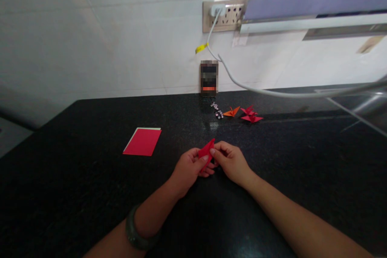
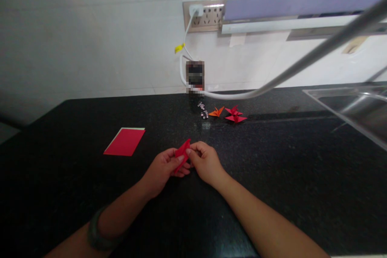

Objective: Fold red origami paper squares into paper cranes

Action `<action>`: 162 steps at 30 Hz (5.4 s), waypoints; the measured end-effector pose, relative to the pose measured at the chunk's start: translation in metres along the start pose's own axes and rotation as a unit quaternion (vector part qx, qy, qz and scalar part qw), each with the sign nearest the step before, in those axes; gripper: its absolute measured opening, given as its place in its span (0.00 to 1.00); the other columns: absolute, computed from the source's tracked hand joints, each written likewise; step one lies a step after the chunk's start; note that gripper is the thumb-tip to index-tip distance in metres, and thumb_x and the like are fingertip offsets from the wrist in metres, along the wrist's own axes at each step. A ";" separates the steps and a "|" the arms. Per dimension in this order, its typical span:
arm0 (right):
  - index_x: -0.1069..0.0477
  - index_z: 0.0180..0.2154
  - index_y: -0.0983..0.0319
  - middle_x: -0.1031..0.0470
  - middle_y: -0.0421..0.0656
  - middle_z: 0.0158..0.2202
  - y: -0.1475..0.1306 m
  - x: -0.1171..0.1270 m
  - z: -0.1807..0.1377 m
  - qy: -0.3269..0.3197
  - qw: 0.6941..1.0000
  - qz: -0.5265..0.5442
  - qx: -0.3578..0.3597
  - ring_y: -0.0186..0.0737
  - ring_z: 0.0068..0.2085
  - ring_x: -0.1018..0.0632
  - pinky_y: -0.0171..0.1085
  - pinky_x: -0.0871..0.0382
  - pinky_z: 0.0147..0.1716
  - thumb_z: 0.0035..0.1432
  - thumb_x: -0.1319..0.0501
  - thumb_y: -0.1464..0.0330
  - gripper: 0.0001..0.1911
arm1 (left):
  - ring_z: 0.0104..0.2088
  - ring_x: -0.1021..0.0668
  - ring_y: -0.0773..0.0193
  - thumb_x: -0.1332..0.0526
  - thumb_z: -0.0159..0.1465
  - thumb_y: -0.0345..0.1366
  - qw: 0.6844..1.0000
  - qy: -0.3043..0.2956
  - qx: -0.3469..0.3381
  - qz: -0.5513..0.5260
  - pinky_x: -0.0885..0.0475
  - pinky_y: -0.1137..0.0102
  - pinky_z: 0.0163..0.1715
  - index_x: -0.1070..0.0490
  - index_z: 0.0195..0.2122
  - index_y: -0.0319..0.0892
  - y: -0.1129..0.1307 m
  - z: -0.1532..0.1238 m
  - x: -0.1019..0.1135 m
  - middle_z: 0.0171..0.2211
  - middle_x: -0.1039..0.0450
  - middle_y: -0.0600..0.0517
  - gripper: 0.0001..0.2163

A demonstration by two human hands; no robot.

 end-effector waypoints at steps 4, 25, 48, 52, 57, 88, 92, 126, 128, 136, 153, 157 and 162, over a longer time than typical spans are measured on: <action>0.31 0.27 0.63 0.33 0.40 0.24 -0.004 -0.003 -0.001 -0.011 0.999 -0.039 0.030 0.31 0.22 0.32 0.31 0.35 0.21 0.53 0.45 0.65 0.09 | 0.19 0.25 0.70 0.42 0.56 0.41 0.998 0.040 -0.053 0.022 0.32 0.76 0.20 0.34 0.39 0.37 0.012 0.000 0.006 0.23 0.27 0.53 0.14; 0.31 0.28 0.64 0.32 0.36 0.17 0.004 -0.005 -0.002 -0.005 0.996 0.083 -0.040 0.27 0.17 0.34 0.29 0.40 0.17 0.49 0.40 0.62 0.10 | 0.15 0.28 0.72 0.40 0.54 0.41 0.998 0.022 -0.041 0.034 0.34 0.78 0.16 0.32 0.31 0.35 0.010 -0.002 0.004 0.20 0.28 0.53 0.12; 0.31 0.29 0.64 0.30 0.36 0.18 0.006 -0.010 -0.001 -0.026 0.988 0.143 -0.050 0.28 0.18 0.32 0.29 0.39 0.17 0.46 0.37 0.63 0.11 | 0.14 0.30 0.74 0.42 0.56 0.39 0.998 -0.012 -0.026 0.048 0.36 0.80 0.15 0.33 0.29 0.36 0.005 -0.001 0.001 0.19 0.30 0.55 0.09; 0.31 0.28 0.64 0.30 0.36 0.18 0.007 -0.010 -0.001 -0.031 0.985 0.159 -0.057 0.27 0.17 0.32 0.29 0.39 0.17 0.45 0.36 0.63 0.11 | 0.14 0.30 0.74 0.42 0.56 0.38 0.998 -0.025 -0.022 0.053 0.35 0.80 0.15 0.33 0.30 0.36 0.002 0.000 0.001 0.19 0.30 0.55 0.09; 0.31 0.26 0.65 0.31 0.36 0.16 0.008 -0.008 -0.002 -0.018 0.985 0.155 -0.068 0.26 0.16 0.34 0.28 0.41 0.16 0.44 0.36 0.64 0.11 | 0.14 0.30 0.74 0.41 0.56 0.39 0.998 -0.027 -0.017 0.050 0.35 0.80 0.15 0.33 0.29 0.36 0.002 0.000 0.000 0.18 0.30 0.55 0.09; 0.34 0.21 0.65 0.37 0.33 0.11 0.009 0.003 -0.002 0.026 0.990 0.112 -0.079 0.25 0.12 0.38 0.27 0.47 0.12 0.42 0.36 0.64 0.11 | 0.13 0.31 0.73 0.40 0.54 0.40 0.998 -0.036 -0.006 0.051 0.36 0.79 0.14 0.33 0.28 0.37 0.002 -0.002 -0.002 0.17 0.31 0.55 0.10; 0.32 0.22 0.65 0.36 0.33 0.12 0.011 0.000 -0.001 0.006 0.989 0.123 -0.081 0.25 0.13 0.38 0.27 0.45 0.12 0.43 0.36 0.63 0.11 | 0.13 0.30 0.73 0.41 0.54 0.40 0.998 -0.031 -0.006 0.056 0.36 0.79 0.14 0.34 0.28 0.37 0.002 -0.002 -0.001 0.17 0.31 0.55 0.10; 0.33 0.23 0.64 0.35 0.34 0.17 0.003 0.004 0.002 0.006 0.994 0.103 -0.036 0.26 0.17 0.37 0.28 0.42 0.15 0.45 0.37 0.63 0.11 | 0.20 0.24 0.69 0.42 0.56 0.44 1.000 -0.007 0.004 0.017 0.32 0.77 0.19 0.31 0.30 0.36 0.000 0.000 0.002 0.24 0.25 0.49 0.14; 0.33 0.22 0.64 0.36 0.34 0.16 0.002 0.004 0.002 0.003 0.994 0.100 -0.039 0.26 0.16 0.37 0.28 0.42 0.15 0.45 0.37 0.63 0.11 | 0.20 0.25 0.69 0.42 0.56 0.44 1.000 0.003 -0.003 0.027 0.32 0.76 0.19 0.30 0.29 0.36 0.002 0.000 0.004 0.23 0.26 0.50 0.14; 0.35 0.21 0.64 0.36 0.34 0.16 0.002 0.007 0.002 0.021 0.995 0.089 -0.026 0.26 0.16 0.37 0.28 0.42 0.15 0.46 0.37 0.62 0.13 | 0.20 0.25 0.69 0.45 0.58 0.45 0.999 0.003 -0.019 0.033 0.32 0.76 0.19 0.30 0.31 0.36 0.004 -0.001 0.003 0.23 0.26 0.50 0.15; 0.33 0.23 0.64 0.33 0.34 0.17 0.014 -0.010 0.000 -0.033 0.991 0.111 -0.059 0.26 0.18 0.35 0.28 0.41 0.16 0.41 0.34 0.63 0.12 | 0.22 0.24 0.70 0.41 0.56 0.36 0.999 -0.032 -0.014 -0.029 0.31 0.77 0.22 0.31 0.33 0.35 0.003 0.001 -0.003 0.24 0.25 0.50 0.08; 0.34 0.22 0.64 0.34 0.34 0.16 0.015 -0.007 0.000 -0.010 0.994 0.097 -0.056 0.25 0.17 0.36 0.28 0.42 0.16 0.43 0.35 0.63 0.12 | 0.22 0.24 0.70 0.42 0.57 0.34 1.000 -0.024 -0.018 -0.009 0.31 0.77 0.22 0.31 0.36 0.35 0.004 0.000 -0.001 0.23 0.26 0.51 0.08; 0.35 0.21 0.64 0.34 0.34 0.16 0.009 -0.004 -0.001 0.011 0.994 0.093 -0.049 0.26 0.16 0.37 0.28 0.43 0.15 0.44 0.36 0.63 0.12 | 0.20 0.24 0.70 0.43 0.58 0.35 1.000 -0.019 -0.021 0.009 0.31 0.77 0.21 0.32 0.33 0.35 0.006 -0.001 0.000 0.21 0.27 0.52 0.08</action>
Point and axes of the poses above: each hand's wrist, its own z-axis towards the middle knuckle, its own x-axis out of the back of the hand, y = z × x, the point moved 10 cm from there along z, towards the middle knuckle
